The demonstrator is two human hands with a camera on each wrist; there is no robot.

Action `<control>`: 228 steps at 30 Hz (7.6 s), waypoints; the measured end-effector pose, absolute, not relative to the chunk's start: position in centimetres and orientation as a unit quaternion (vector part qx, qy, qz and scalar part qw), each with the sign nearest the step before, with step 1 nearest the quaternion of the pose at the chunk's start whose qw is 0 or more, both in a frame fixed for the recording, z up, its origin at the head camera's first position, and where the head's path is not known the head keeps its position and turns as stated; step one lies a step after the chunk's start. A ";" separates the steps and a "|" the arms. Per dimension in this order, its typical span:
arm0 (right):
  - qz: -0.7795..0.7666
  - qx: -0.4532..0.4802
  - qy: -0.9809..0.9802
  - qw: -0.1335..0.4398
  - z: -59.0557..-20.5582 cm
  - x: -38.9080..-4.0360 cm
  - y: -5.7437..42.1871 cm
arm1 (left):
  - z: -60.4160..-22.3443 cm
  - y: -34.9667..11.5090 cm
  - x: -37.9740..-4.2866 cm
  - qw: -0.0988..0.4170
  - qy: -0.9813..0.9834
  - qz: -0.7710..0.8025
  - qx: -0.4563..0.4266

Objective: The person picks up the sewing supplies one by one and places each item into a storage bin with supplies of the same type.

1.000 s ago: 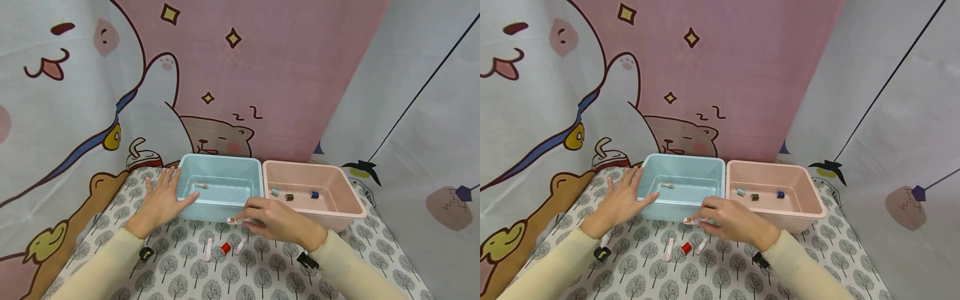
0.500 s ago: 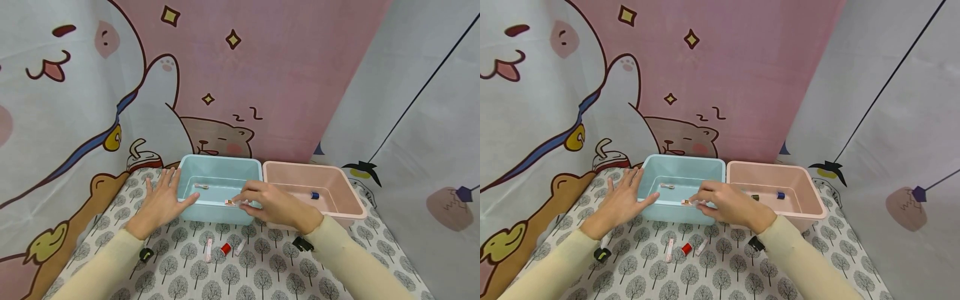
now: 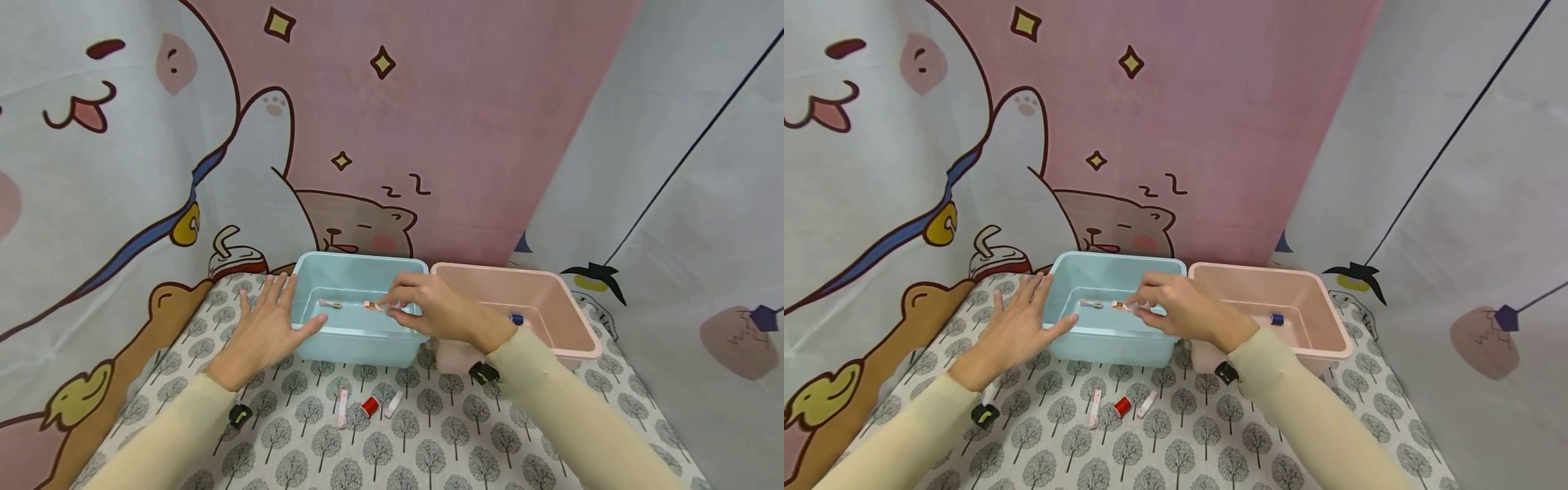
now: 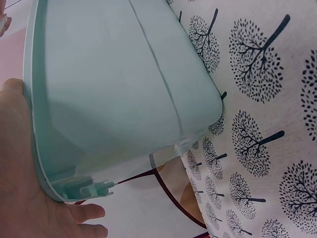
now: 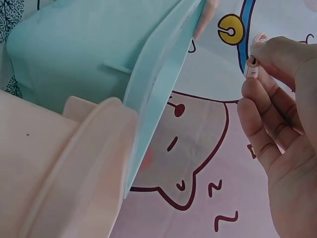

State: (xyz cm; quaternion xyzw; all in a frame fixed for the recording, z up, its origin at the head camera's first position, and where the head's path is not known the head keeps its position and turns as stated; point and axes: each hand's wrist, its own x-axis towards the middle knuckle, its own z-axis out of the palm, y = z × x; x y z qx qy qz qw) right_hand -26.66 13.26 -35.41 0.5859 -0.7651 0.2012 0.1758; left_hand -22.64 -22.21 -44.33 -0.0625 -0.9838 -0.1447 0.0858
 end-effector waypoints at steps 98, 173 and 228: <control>0.114 0.405 -0.907 0.015 -34.7 -35.2 6.9 | -44.0 -21.9 -22.5 0.078 -0.987 -0.128 -0.064; 0.151 0.510 -0.839 0.111 -38.9 -21.9 12.9 | -44.0 -22.1 -22.3 0.076 -0.985 -0.142 -0.061; 0.188 0.474 -0.856 -0.089 -49.5 -21.4 16.6 | -44.1 -21.9 -22.6 0.071 -0.986 -0.142 -0.058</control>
